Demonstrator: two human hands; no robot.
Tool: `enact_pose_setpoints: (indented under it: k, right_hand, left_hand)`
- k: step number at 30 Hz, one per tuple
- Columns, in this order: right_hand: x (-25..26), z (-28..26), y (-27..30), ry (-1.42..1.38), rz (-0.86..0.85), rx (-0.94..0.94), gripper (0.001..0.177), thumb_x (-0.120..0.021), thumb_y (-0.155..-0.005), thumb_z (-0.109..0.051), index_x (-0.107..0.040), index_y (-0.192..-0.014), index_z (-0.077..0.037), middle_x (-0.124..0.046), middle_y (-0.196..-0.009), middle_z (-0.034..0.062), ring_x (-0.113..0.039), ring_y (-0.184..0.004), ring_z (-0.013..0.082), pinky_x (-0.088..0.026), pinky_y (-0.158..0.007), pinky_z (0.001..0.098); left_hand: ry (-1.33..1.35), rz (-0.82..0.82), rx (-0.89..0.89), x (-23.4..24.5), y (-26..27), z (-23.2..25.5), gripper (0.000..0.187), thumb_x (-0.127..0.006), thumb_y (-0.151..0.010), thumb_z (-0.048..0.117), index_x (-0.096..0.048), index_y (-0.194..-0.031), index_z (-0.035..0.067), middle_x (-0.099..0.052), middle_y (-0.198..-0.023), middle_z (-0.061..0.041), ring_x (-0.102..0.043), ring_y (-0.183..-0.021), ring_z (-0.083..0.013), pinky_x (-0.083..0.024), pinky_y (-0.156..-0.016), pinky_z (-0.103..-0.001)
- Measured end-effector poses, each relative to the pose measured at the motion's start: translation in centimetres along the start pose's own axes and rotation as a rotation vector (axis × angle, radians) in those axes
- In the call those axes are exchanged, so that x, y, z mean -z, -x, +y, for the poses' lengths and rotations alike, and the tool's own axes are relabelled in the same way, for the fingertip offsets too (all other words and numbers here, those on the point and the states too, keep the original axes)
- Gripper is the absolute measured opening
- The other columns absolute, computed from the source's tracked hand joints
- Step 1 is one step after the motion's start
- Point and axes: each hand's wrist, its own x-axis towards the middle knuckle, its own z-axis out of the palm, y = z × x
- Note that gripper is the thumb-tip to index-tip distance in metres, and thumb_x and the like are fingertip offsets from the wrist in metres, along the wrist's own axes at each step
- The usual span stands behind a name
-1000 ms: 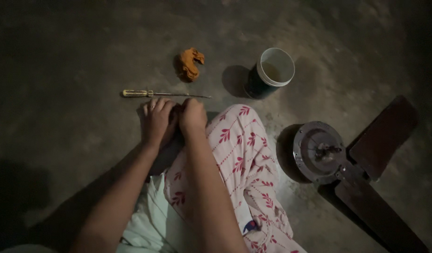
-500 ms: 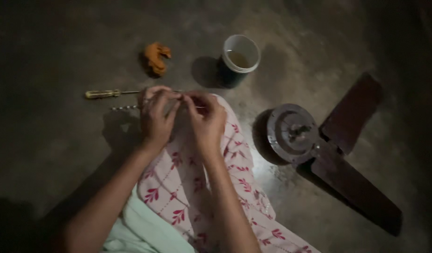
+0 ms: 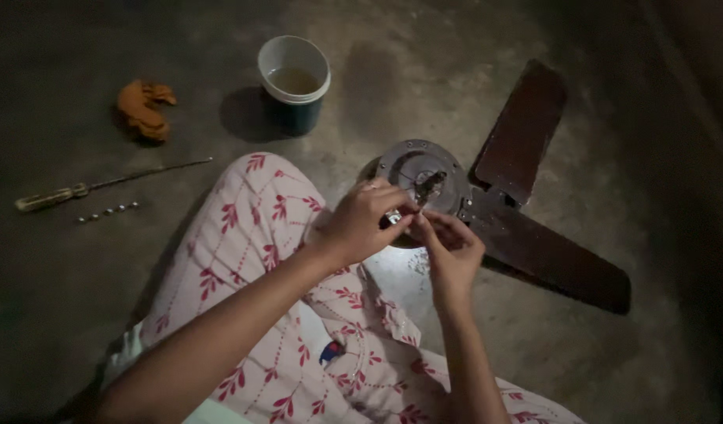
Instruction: The person attaches fan blades to the motor housing by hand, inserting and tightening screws at each blade mount. The person works on one blade at a time, rotating the fan to access each mounting point.
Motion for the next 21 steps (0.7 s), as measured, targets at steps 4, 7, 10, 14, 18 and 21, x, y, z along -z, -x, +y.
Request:
enact_pose_setpoints:
  k: [4, 7, 10, 14, 18, 21]
  right_hand:
    - [3.5, 2.6, -0.6, 0.029, 0.082, -0.033, 0.025, -0.080, -0.091, -0.009, -0.076, -0.110, 0.006, -0.076, -0.098, 0.0091, -0.072, -0.088, 0.0134, -0.058, -0.081, 0.0283]
    - [5.5, 3.7, -1.5, 0.032, 0.106, -0.071, 0.026, -0.080, -0.090, -0.012, -0.076, -0.110, 0.004, -0.077, -0.098, 0.0078, -0.073, -0.087, 0.0126, -0.060, -0.081, 0.0277]
    - [6.7, 3.8, -2.8, 0.102, 0.123, -0.091, 0.027, -0.080, -0.091, -0.013, -0.076, -0.112, 0.004, -0.077, -0.097, 0.0086, -0.071, -0.085, 0.0123, -0.059, -0.080, 0.0275]
    - [6.7, 4.2, -3.6, 0.102, 0.066, -0.137, 0.028, -0.079, -0.090, -0.009, -0.076, -0.114, 0.005, -0.077, -0.099, 0.0100, -0.072, -0.086, 0.0131, -0.060, -0.082, 0.0287]
    - [7.2, 4.1, -4.1, 0.058, 0.002, -0.168, 0.026, -0.076, -0.091, -0.005, -0.075, -0.114, 0.004, -0.079, -0.102, 0.0106, -0.074, -0.090, 0.0138, -0.061, -0.085, 0.0287]
    - [8.8, 3.6, -4.6, 0.148, 0.046, -0.192, 0.025, -0.076, -0.089, -0.002, -0.076, -0.113, 0.004, -0.079, -0.101, 0.0110, -0.075, -0.090, 0.0147, -0.061, -0.085, 0.0289]
  left_hand:
    - [0.365, -0.042, 0.179, -5.9, -0.9, -2.4, 0.017, -0.073, -0.095, 0.014, -0.075, -0.105, 0.002, -0.076, -0.100, -0.010, -0.071, -0.097, -0.0239, -0.055, -0.085, -0.037]
    - [0.687, -0.046, 0.316, -9.2, -1.2, -3.4, 0.018, -0.072, -0.097, 0.013, -0.076, -0.112, 0.003, -0.077, -0.102, -0.005, -0.072, -0.092, -0.0124, -0.059, -0.076, -0.029]
    - [0.747, -0.078, 0.428, -10.6, -1.6, -3.4, 0.018, -0.073, -0.096, 0.011, -0.078, -0.112, 0.004, -0.074, -0.095, -0.004, -0.068, -0.078, -0.0063, -0.058, -0.063, -0.025]
    - [0.565, -0.086, 0.491, -9.9, -0.9, -3.0, 0.019, -0.074, -0.096, 0.013, -0.080, -0.111, 0.005, -0.074, -0.085, -0.005, -0.065, -0.063, -0.0083, -0.053, -0.055, -0.026]
    - [0.358, -0.008, 0.251, -9.9, -0.4, -3.0, 0.022, -0.071, -0.098, 0.013, -0.077, -0.118, 0.007, -0.076, -0.094, -0.005, -0.072, -0.067, -0.0108, -0.058, -0.058, -0.027]
    - [0.201, 0.009, 0.009, -10.8, 0.1, -2.8, 0.028, -0.064, -0.106, 0.010, -0.063, -0.133, 0.003, -0.074, -0.120, -0.011, -0.075, -0.089, -0.0160, -0.062, -0.073, -0.028]
